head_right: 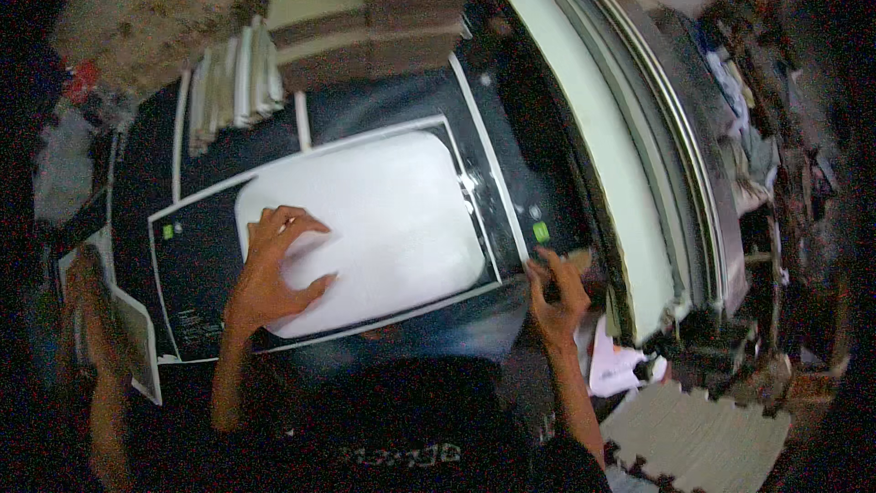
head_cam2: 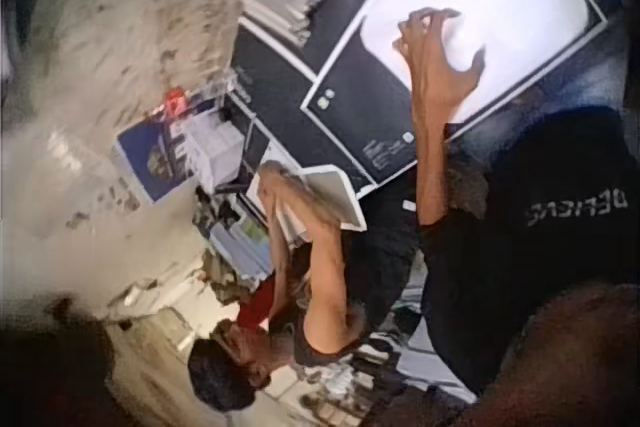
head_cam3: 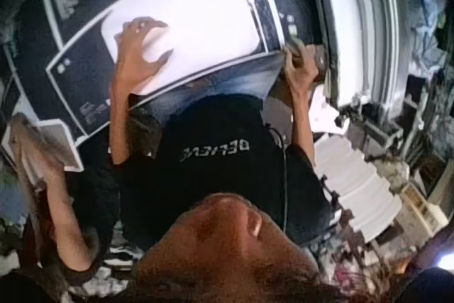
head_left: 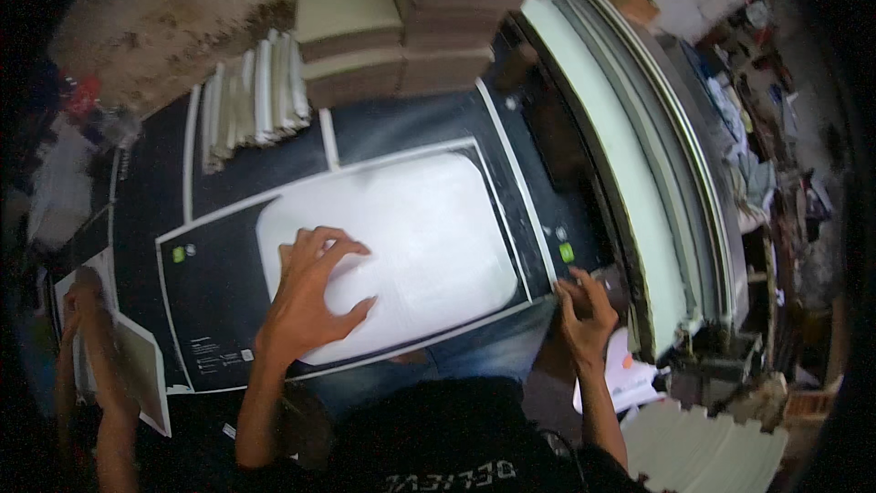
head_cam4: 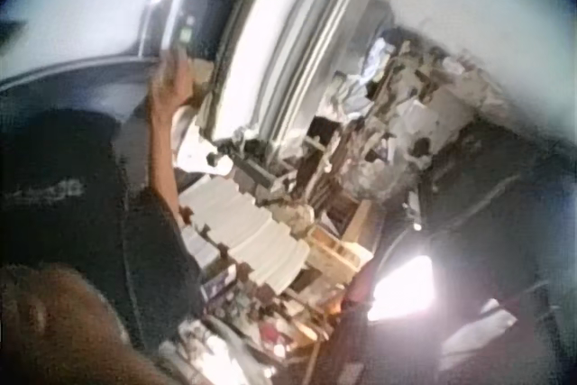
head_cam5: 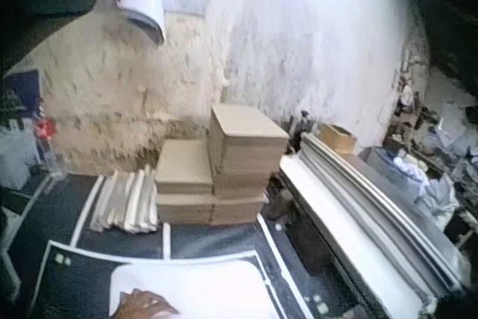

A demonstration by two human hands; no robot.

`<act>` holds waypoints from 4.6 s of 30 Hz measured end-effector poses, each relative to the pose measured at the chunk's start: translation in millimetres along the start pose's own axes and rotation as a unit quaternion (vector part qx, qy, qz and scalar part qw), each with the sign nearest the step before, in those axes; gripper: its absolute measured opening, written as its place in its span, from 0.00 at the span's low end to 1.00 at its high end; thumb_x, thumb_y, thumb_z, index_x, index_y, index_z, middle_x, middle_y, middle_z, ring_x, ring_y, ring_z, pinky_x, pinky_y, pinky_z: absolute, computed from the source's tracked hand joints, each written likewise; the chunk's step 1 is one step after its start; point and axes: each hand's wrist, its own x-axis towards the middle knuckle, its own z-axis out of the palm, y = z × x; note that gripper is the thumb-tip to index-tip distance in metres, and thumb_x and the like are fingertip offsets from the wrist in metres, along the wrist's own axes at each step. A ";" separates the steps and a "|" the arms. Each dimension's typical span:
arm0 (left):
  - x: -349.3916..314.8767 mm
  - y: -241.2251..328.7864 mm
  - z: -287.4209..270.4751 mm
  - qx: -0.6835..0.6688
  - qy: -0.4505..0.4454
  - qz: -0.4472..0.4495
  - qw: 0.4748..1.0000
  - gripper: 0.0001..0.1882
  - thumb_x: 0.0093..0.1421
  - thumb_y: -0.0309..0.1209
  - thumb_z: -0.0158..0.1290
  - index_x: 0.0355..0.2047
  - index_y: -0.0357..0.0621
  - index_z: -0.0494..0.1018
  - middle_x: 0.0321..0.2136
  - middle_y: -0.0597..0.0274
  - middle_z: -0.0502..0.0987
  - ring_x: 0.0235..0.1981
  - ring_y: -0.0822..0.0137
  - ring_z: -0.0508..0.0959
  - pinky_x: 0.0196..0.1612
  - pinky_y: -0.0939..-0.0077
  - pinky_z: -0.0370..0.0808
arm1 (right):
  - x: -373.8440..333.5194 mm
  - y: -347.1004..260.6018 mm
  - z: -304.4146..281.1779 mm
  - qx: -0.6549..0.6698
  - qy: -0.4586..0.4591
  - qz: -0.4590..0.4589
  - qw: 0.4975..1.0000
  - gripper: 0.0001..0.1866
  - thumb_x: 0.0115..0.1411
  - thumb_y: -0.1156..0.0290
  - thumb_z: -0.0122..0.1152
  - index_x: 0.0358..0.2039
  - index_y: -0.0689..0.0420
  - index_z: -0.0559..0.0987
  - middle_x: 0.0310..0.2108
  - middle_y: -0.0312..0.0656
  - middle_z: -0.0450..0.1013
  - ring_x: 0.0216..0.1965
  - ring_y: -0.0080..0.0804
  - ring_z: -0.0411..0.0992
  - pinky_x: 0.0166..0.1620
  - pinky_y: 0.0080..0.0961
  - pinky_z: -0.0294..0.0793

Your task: The person assembles paper folders by applying glue with a machine, pressing cardboard pieces onto the glued surface, and folding in the edges by hand.

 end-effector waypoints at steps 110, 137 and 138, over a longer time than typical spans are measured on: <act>-3.6 -47.4 93.0 0.191 0.146 -0.096 0.966 0.41 0.70 0.58 0.40 0.74 0.46 0.48 0.74 0.45 0.48 0.75 0.46 0.44 0.73 0.36 0.34 | 40.5 -165.1 126.4 0.142 -0.466 0.086 0.869 0.16 0.50 0.75 0.77 0.38 0.69 0.84 0.24 0.50 0.81 0.25 0.29 0.81 0.28 0.25 0.81; -5.4 -52.0 101.5 0.171 0.196 -0.073 0.963 0.42 0.69 0.58 0.41 0.74 0.45 0.51 0.73 0.45 0.52 0.74 0.42 0.48 0.72 0.32 0.36 | 35.9 -158.6 130.7 0.139 -0.447 0.072 0.881 0.15 0.49 0.72 0.80 0.35 0.65 0.85 0.25 0.47 0.83 0.25 0.26 0.81 0.32 0.26 0.80; -3.6 -49.2 101.3 0.162 0.198 -0.075 0.964 0.42 0.69 0.58 0.41 0.74 0.45 0.51 0.73 0.45 0.52 0.74 0.42 0.48 0.72 0.32 0.36 | 36.1 -157.6 130.9 0.131 -0.438 0.054 0.888 0.16 0.49 0.72 0.80 0.35 0.66 0.84 0.24 0.46 0.82 0.25 0.26 0.80 0.31 0.25 0.80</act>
